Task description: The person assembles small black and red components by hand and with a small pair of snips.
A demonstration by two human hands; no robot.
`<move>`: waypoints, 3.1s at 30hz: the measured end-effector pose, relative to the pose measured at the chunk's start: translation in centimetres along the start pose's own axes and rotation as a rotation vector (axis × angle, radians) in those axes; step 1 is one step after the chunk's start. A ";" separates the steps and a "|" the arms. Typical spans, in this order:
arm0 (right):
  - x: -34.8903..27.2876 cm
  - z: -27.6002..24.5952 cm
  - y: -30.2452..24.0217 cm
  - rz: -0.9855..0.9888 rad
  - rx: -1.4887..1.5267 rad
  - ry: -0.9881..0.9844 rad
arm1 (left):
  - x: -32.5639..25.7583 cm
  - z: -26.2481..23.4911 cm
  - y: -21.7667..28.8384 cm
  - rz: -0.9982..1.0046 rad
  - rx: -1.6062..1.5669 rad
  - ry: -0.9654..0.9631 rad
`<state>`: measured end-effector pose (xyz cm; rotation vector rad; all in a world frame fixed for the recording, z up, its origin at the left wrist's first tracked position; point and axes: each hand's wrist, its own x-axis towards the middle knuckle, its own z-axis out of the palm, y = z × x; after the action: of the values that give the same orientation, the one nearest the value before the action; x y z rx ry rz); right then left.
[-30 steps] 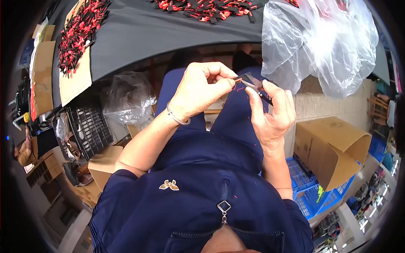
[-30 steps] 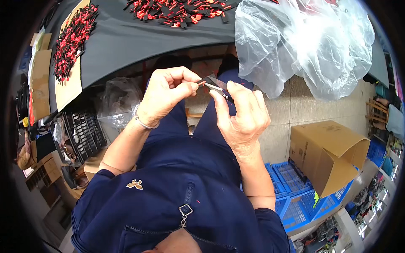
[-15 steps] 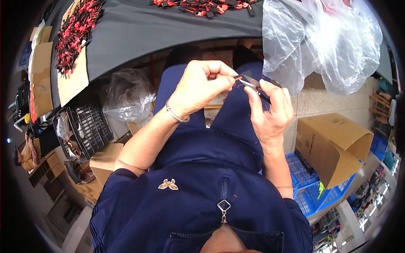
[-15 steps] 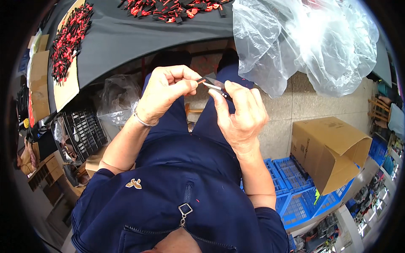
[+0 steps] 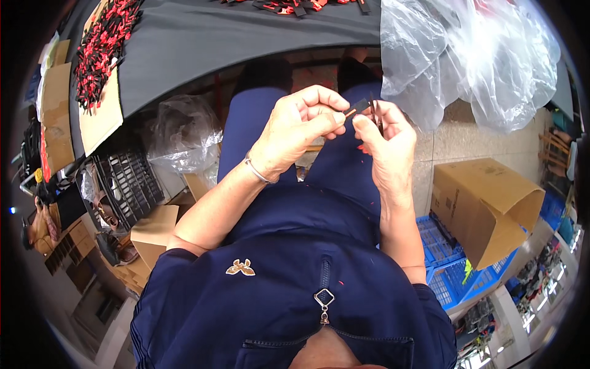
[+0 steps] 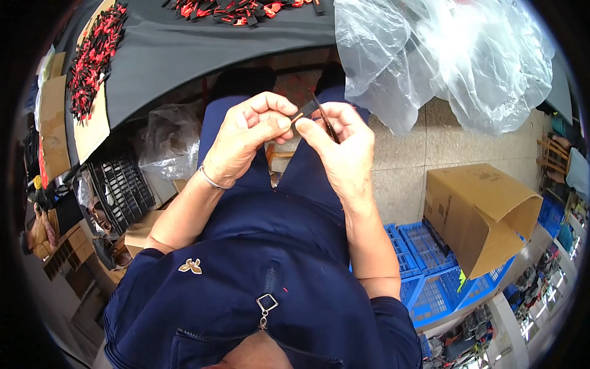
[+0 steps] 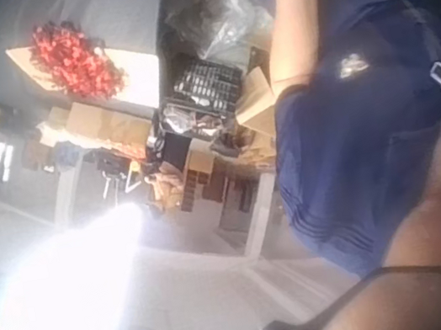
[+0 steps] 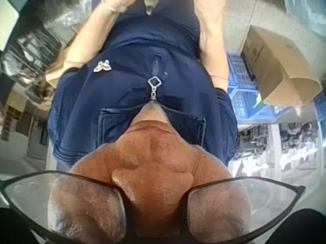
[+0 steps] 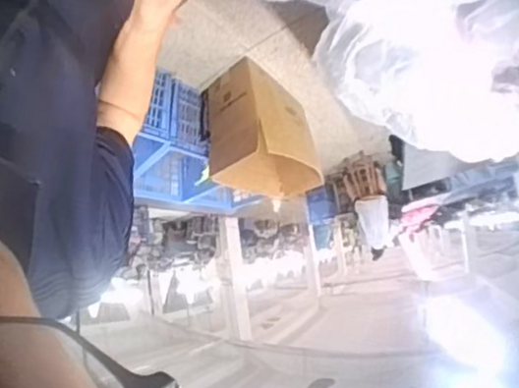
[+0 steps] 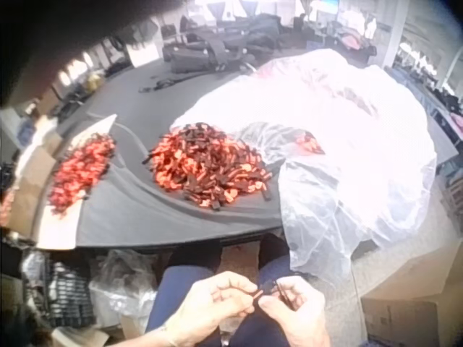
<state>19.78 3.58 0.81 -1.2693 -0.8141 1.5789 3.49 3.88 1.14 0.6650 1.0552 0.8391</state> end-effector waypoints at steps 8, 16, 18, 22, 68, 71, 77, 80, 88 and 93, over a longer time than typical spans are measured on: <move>-0.4 0.3 1.6 -0.062 -0.083 -0.028 | -1.0 0.4 -1.1 0.797 0.954 0.134; -0.5 -1.3 1.7 -0.185 0.205 -0.328 | -0.5 -1.7 -1.4 0.045 0.076 0.119; -0.8 -2.4 0.4 -0.058 -0.215 -0.345 | -0.6 -2.1 -1.2 -0.010 0.001 0.109; -0.8 -0.5 0.0 -0.264 -0.431 -0.056 | -0.3 -2.1 -1.1 0.022 0.005 0.095; 1.1 -1.2 1.2 -0.630 -0.823 -0.048 | 0.3 -2.9 -1.4 -0.010 -0.044 0.014; 1.2 -1.3 1.4 -0.707 -0.861 -0.050 | 0.2 -2.8 -1.5 -0.017 -0.057 0.008; 1.5 -1.6 1.7 -0.666 -0.824 -0.029 | 0.3 -2.6 -1.5 -0.049 -0.117 -0.011; 1.5 -1.4 1.5 -0.648 -0.770 -0.025 | 0.4 -2.6 -1.4 -0.049 -0.112 0.002; 1.3 -0.1 0.9 -0.527 -0.736 0.009 | -0.9 -3.7 0.2 0.065 0.057 0.115; 1.2 -0.7 1.7 -0.246 -0.514 0.037 | -1.8 -9.8 6.3 0.364 0.243 0.427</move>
<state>19.93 4.01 -1.33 -1.4797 -1.3545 1.1823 -7.81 6.45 3.56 0.9252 1.4618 1.2152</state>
